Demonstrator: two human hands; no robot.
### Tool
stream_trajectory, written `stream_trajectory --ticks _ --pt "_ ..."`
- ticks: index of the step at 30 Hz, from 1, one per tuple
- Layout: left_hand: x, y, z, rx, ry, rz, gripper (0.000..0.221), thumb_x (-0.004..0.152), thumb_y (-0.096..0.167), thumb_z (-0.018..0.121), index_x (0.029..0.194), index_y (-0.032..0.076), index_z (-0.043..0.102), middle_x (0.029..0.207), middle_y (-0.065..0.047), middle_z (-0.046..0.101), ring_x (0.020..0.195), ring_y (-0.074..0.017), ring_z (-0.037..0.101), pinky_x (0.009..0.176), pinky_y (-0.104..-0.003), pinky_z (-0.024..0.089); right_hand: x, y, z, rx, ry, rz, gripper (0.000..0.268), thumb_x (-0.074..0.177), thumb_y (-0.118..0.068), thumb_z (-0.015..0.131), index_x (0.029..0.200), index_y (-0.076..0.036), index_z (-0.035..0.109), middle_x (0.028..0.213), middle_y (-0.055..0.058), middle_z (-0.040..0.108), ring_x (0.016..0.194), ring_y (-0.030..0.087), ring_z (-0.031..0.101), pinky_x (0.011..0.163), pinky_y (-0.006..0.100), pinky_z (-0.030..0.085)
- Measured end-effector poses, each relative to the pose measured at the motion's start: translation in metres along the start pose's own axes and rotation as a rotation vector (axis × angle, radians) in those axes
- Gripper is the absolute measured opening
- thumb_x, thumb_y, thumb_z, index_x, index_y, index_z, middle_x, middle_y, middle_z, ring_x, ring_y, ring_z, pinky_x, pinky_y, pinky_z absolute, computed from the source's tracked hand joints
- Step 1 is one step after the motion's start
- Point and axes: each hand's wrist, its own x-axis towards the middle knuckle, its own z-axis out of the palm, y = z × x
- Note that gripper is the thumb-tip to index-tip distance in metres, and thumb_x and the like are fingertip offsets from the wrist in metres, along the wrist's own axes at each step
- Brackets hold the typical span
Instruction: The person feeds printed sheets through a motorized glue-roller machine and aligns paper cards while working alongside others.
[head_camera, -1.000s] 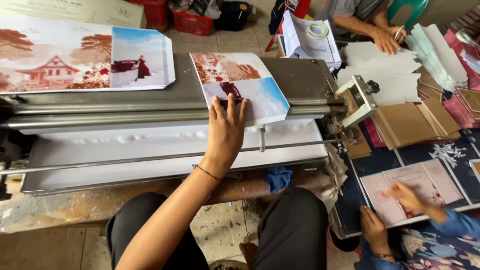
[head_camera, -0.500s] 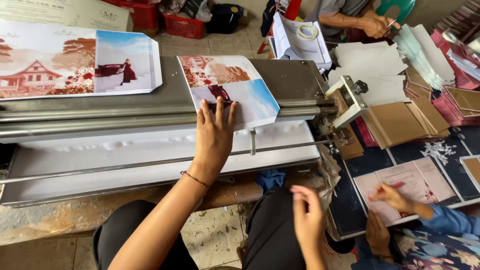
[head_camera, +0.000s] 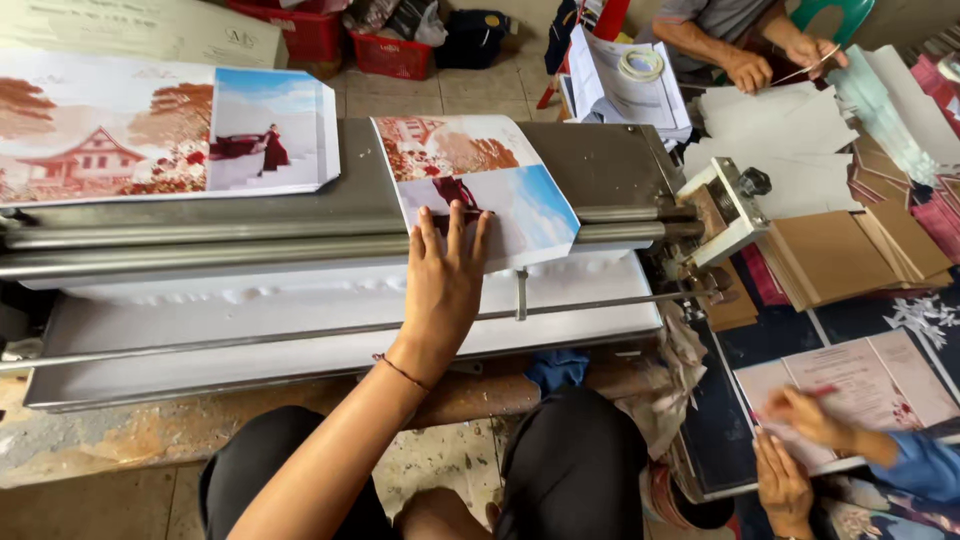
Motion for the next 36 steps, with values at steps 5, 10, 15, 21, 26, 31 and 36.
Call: stream_trajectory --ticks 5,10,15,21,26,31,36 --pt "-0.001 0.001 0.011 0.029 0.012 -0.001 0.062 0.106 0.013 0.046 0.168 0.016 0.045 0.166 -0.026 0.047 0.143 -0.0626 0.047 0.117 -0.066 0.045 -0.022 0.069 0.067 -0.515 0.918 0.056 0.045 0.114 -0.005 0.044 0.155 0.009 0.057 0.159 0.028 0.064 0.143 0.037 0.065 0.126 0.043 0.05" --pt "-0.001 0.002 0.012 0.03 0.001 -0.006 0.062 0.106 0.013 0.047 0.168 0.016 0.045 0.166 -0.026 0.047 0.143 -0.0623 0.047 0.117 -0.066 0.045 -0.028 0.086 0.09 -0.53 0.913 0.038 0.046 0.114 -0.007 0.045 0.158 0.008 0.053 0.16 0.03 0.062 0.142 0.04 0.065 0.126 0.043 0.049" --pt "-0.001 0.002 0.012 0.009 0.047 -0.007 0.059 0.106 0.01 0.047 0.165 0.015 0.05 0.164 -0.027 0.05 0.14 -0.0634 0.05 0.116 -0.068 0.046 -0.029 0.093 0.098 -0.503 0.915 0.057 0.049 0.114 -0.01 0.05 0.159 0.006 0.052 0.16 0.027 0.063 0.144 0.038 0.065 0.125 0.043 0.051" --pt "-0.002 0.0 0.013 0.015 0.034 0.014 0.061 0.107 0.01 0.046 0.168 0.014 0.045 0.164 -0.028 0.048 0.14 -0.064 0.049 0.116 -0.069 0.045 -0.035 0.119 0.096 -0.74 0.755 -0.099 0.053 0.11 -0.007 0.044 0.152 0.026 0.046 0.157 0.044 0.055 0.142 0.052 0.062 0.13 0.051 0.046" --pt "-0.002 -0.002 0.012 0.036 0.031 0.018 0.06 0.106 0.014 0.049 0.167 0.015 0.048 0.164 -0.026 0.049 0.14 -0.0626 0.049 0.116 -0.067 0.046 -0.031 0.157 0.064 -0.692 0.581 0.039 0.079 0.105 0.001 0.049 0.174 0.0 0.011 0.187 0.01 0.011 0.171 0.022 0.01 0.138 0.05 0.023" --pt "-0.002 -0.002 0.011 0.018 0.063 0.021 0.059 0.107 0.011 0.05 0.166 0.014 0.05 0.162 -0.028 0.05 0.139 -0.0636 0.05 0.115 -0.068 0.046 -0.012 0.15 0.04 -0.689 -0.008 0.031 0.093 0.096 0.014 0.038 0.176 -0.01 -0.005 0.184 0.016 -0.006 0.168 0.036 -0.002 0.14 0.05 -0.004" --pt "-0.001 -0.003 0.013 0.016 0.086 0.022 0.058 0.106 0.012 0.052 0.164 0.014 0.052 0.161 -0.028 0.051 0.137 -0.0632 0.052 0.114 -0.067 0.047 -0.015 0.148 0.063 -0.347 0.37 -0.064 0.082 0.099 0.013 0.024 0.171 -0.015 -0.004 0.184 -0.002 -0.006 0.17 0.019 -0.002 0.144 0.032 -0.007"
